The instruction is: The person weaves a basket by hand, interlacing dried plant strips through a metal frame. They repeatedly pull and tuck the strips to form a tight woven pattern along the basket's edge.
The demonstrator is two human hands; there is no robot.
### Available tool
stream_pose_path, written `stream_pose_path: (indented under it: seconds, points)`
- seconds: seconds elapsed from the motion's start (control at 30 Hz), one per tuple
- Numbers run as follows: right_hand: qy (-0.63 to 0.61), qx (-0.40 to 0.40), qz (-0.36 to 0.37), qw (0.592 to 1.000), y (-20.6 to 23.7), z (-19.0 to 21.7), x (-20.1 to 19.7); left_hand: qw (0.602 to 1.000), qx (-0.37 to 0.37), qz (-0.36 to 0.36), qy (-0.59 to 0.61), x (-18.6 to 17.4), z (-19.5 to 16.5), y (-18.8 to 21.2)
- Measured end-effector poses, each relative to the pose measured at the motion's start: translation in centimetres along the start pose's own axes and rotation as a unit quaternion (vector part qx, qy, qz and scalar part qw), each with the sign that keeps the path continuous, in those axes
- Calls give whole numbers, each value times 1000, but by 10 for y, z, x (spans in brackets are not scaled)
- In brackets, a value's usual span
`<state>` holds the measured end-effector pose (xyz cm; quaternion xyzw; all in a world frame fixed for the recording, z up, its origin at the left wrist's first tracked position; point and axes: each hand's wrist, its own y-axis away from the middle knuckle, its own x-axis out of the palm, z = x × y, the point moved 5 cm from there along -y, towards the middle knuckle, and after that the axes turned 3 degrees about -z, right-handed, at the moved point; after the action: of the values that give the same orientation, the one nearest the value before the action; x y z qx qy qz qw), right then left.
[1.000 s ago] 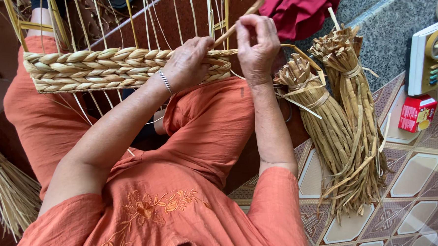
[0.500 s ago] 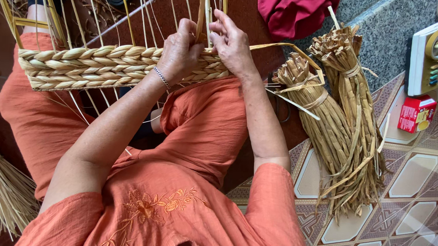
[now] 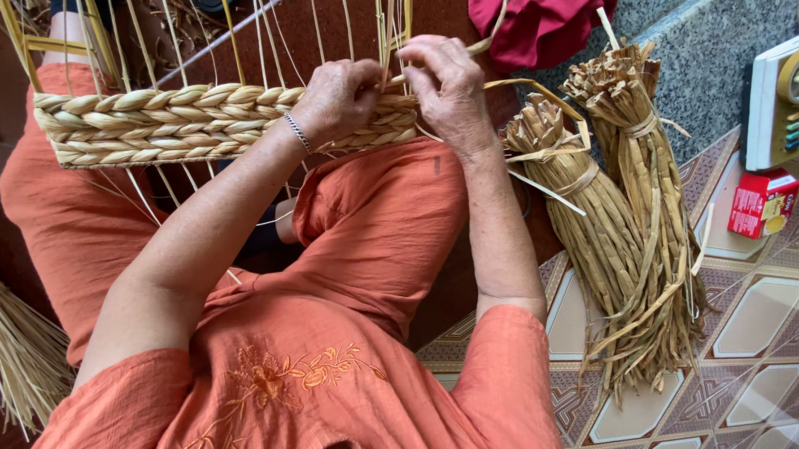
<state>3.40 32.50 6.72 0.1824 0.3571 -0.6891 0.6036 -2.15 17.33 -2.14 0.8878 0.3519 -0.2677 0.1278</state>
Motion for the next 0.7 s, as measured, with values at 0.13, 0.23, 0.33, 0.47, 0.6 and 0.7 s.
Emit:
stream_pose_path:
  seconds: [0.13,0.23,0.33,0.47,0.6,0.7]
  points:
    - [170,18,53,984,3,-11,2,999,11,-49,11,-10,-11,1]
    - [170,94,81,978,10,-28,14,995,62,-84,2,-14,-19,7]
    - [145,145,77,976,14,-45,28,990,99,-85,45,-17,-17,13]
    - [121,161,77,976,25,-54,37,998,-57,36,-19,-4,9,6]
    - [52,181,59,980,34,-55,29,997,-62,-21,-48,2,7,-14]
    - [-1,216,42,975,33,-56,22,995,-55,-69,-44,1,1,-23]
